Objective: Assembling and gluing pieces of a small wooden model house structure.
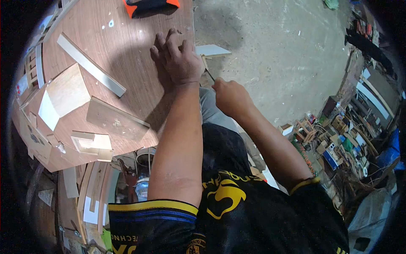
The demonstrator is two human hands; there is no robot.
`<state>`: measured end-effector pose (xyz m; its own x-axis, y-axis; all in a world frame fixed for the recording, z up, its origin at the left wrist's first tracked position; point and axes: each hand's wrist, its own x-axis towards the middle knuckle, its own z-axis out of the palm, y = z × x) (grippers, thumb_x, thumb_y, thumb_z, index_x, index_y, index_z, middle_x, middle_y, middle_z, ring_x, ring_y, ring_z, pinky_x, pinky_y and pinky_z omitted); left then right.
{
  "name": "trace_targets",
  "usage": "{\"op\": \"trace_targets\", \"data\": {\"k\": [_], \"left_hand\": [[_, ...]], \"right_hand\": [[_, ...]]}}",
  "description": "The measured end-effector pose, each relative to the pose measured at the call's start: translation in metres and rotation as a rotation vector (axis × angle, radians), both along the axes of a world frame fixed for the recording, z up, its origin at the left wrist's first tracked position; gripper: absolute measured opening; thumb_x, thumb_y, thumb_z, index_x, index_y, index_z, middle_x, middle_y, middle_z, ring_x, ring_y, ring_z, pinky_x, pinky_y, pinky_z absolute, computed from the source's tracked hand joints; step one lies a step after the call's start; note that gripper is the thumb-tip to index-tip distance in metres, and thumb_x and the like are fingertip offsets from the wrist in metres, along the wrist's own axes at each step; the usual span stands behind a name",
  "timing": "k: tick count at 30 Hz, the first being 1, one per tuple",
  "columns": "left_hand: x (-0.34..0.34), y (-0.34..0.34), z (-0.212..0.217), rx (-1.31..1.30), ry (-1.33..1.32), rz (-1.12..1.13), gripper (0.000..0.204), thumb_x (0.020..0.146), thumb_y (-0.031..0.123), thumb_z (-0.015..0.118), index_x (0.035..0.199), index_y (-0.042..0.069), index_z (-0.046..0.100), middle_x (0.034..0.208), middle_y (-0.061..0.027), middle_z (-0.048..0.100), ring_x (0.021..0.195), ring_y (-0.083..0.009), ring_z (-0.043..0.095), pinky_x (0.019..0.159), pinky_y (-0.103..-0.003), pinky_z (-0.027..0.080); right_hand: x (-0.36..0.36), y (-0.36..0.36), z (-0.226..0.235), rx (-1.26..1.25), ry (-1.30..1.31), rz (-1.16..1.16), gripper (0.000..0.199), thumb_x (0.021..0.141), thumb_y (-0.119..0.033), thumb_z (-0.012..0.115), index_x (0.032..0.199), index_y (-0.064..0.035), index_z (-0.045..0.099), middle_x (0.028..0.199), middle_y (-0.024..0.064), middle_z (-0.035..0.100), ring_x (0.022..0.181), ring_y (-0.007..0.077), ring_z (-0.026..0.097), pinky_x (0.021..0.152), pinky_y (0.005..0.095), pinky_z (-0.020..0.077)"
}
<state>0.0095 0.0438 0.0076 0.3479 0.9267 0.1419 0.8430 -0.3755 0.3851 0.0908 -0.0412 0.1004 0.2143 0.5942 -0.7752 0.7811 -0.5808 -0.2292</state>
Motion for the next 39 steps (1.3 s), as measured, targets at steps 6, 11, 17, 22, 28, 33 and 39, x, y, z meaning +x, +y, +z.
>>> {"op": "trace_targets", "data": {"k": [6,11,17,22,28,33,39], "left_hand": [[0.003,0.000,-0.002,0.032,-0.111,0.005,0.015,0.075,0.010,0.064,0.089,0.011,0.067,0.127,-0.0107,0.049,0.133,-0.0427,0.035,0.107,-0.064,0.025],[0.002,-0.001,-0.004,0.019,-0.092,-0.016,0.008,0.077,0.012,0.066,0.084,0.011,0.065,0.126,-0.0101,0.050,0.133,-0.0413,0.036,0.105,-0.066,0.026],[0.002,0.000,0.002,0.025,-0.077,-0.022,0.008,0.076,0.012,0.069,0.082,0.011,0.064,0.126,-0.0102,0.050,0.133,-0.0421,0.037,0.104,-0.068,0.025],[0.004,0.005,0.008,-0.013,-0.058,-0.023,0.009,0.076,0.010,0.068,0.084,0.009,0.065,0.127,-0.0124,0.049,0.133,-0.0436,0.035,0.106,-0.066,0.026],[0.002,0.006,0.005,-0.009,-0.102,-0.022,0.015,0.077,0.014,0.069,0.090,0.010,0.065,0.131,-0.0111,0.047,0.135,-0.0410,0.033,0.105,-0.069,0.021],[0.001,0.006,0.002,-0.013,-0.068,-0.040,0.015,0.078,0.014,0.066,0.093,0.012,0.067,0.129,-0.0087,0.048,0.134,-0.0393,0.035,0.106,-0.068,0.022],[0.005,0.004,0.001,0.012,-0.082,-0.018,0.015,0.078,0.008,0.061,0.090,0.013,0.067,0.129,-0.0080,0.049,0.133,-0.0398,0.036,0.105,-0.068,0.024]], "right_hand": [[0.001,-0.001,-0.007,-0.064,-0.032,-0.041,0.019,0.087,-0.013,0.050,0.093,-0.0002,0.063,0.082,0.0266,0.066,0.080,0.0400,0.067,0.072,0.0502,0.0529],[0.000,0.003,-0.011,0.085,-0.017,0.015,0.020,0.087,-0.013,0.049,0.093,0.0001,0.063,0.081,0.0256,0.067,0.078,0.0406,0.067,0.071,0.0514,0.0525],[-0.003,0.002,-0.002,-0.163,-0.060,-0.052,0.018,0.085,-0.012,0.051,0.091,-0.0016,0.065,0.082,0.0236,0.068,0.077,0.0381,0.068,0.069,0.0482,0.0545],[-0.002,0.008,0.004,-0.014,-0.070,0.020,0.018,0.085,-0.013,0.052,0.090,-0.0015,0.065,0.084,0.0232,0.068,0.079,0.0397,0.068,0.073,0.0485,0.0542],[0.001,0.004,-0.004,-0.006,-0.053,-0.030,0.018,0.083,-0.011,0.051,0.090,-0.0029,0.066,0.085,0.0232,0.068,0.082,0.0401,0.067,0.075,0.0478,0.0538],[0.001,0.006,0.008,-0.177,-0.012,0.003,0.019,0.082,-0.010,0.050,0.091,-0.0013,0.065,0.084,0.0242,0.067,0.082,0.0406,0.066,0.074,0.0490,0.0529],[0.004,0.002,-0.001,-0.199,0.023,0.103,0.021,0.080,-0.009,0.052,0.096,-0.0003,0.064,0.084,0.0247,0.067,0.082,0.0411,0.066,0.075,0.0497,0.0525]]}}
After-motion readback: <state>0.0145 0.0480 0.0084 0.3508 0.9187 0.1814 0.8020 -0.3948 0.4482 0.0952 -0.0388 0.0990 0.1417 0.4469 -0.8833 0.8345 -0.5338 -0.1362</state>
